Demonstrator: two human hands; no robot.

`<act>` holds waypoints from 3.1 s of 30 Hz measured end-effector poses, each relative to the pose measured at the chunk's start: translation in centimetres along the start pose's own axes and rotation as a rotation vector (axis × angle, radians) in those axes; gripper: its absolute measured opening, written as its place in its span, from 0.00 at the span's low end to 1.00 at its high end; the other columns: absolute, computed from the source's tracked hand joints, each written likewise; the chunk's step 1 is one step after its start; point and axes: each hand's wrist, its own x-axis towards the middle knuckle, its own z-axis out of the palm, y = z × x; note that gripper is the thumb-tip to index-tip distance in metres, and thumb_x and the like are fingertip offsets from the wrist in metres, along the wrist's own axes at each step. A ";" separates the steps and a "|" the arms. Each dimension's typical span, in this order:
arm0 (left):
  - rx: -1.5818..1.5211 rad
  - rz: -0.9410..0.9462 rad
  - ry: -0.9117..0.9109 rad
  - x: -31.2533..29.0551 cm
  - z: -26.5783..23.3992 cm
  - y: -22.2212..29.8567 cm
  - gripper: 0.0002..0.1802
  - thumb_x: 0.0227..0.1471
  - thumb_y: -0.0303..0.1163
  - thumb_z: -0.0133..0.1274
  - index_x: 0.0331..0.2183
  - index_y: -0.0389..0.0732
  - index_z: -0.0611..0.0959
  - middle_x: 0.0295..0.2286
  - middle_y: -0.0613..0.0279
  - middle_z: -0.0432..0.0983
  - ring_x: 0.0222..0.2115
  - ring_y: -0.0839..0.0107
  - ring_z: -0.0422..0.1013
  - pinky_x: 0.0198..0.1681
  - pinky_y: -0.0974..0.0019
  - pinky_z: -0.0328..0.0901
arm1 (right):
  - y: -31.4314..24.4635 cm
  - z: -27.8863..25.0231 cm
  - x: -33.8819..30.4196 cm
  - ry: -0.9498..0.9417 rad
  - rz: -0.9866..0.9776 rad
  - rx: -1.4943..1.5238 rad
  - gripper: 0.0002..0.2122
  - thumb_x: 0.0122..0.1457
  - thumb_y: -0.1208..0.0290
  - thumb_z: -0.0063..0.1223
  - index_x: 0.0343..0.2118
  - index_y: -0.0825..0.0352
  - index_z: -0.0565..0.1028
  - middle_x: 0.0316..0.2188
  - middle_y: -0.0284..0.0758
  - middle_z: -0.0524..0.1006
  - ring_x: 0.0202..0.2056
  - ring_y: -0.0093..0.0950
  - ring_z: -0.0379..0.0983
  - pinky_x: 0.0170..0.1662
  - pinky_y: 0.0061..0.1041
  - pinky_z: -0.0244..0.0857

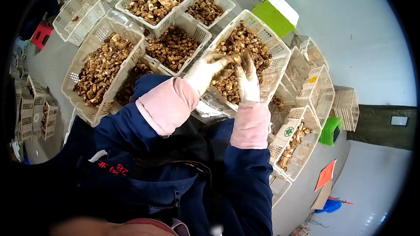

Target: The person sorts tubers into plastic crates by hand, picking them up from a pile and placing them into different containers.

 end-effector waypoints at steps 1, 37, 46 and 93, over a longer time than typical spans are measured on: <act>0.066 -0.036 -0.029 -0.3 0.2 -0.2 0.19 0.55 0.31 0.57 0.48 0.39 0.75 0.37 0.63 0.76 0.33 0.76 0.72 0.33 0.71 0.69 | -1.1 1.0 -0.8 0.031 0.006 0.045 0.25 0.61 0.71 0.53 0.60 0.69 0.62 0.57 0.38 0.68 0.57 0.28 0.64 0.61 0.26 0.55; 0.179 0.778 0.840 -11.3 -34.5 15.1 0.17 0.55 0.37 0.58 0.44 0.38 0.78 0.40 0.63 0.77 0.39 0.75 0.71 0.43 0.70 0.66 | -2.5 2.4 -0.9 0.072 -0.128 -0.100 0.28 0.64 0.72 0.48 0.65 0.67 0.52 0.58 0.48 0.65 0.57 0.35 0.63 0.60 0.30 0.56; 0.006 0.529 1.030 -17.5 -47.8 8.0 0.14 0.54 0.27 0.57 0.44 0.42 0.78 0.30 0.67 0.75 0.25 0.77 0.68 0.26 0.73 0.65 | -1.3 3.1 -1.2 0.005 -0.011 -0.449 0.28 0.65 0.69 0.47 0.66 0.65 0.52 0.58 0.43 0.66 0.57 0.31 0.65 0.59 0.25 0.57; 0.810 0.412 0.655 -24.2 -30.8 13.7 0.20 0.61 0.32 0.45 0.53 0.38 0.74 0.50 0.57 0.72 0.52 0.69 0.66 0.57 0.70 0.58 | 3.9 0.3 -0.9 -0.113 -0.051 -0.930 0.27 0.60 0.61 0.51 0.61 0.63 0.63 0.55 0.43 0.71 0.55 0.38 0.68 0.58 0.30 0.60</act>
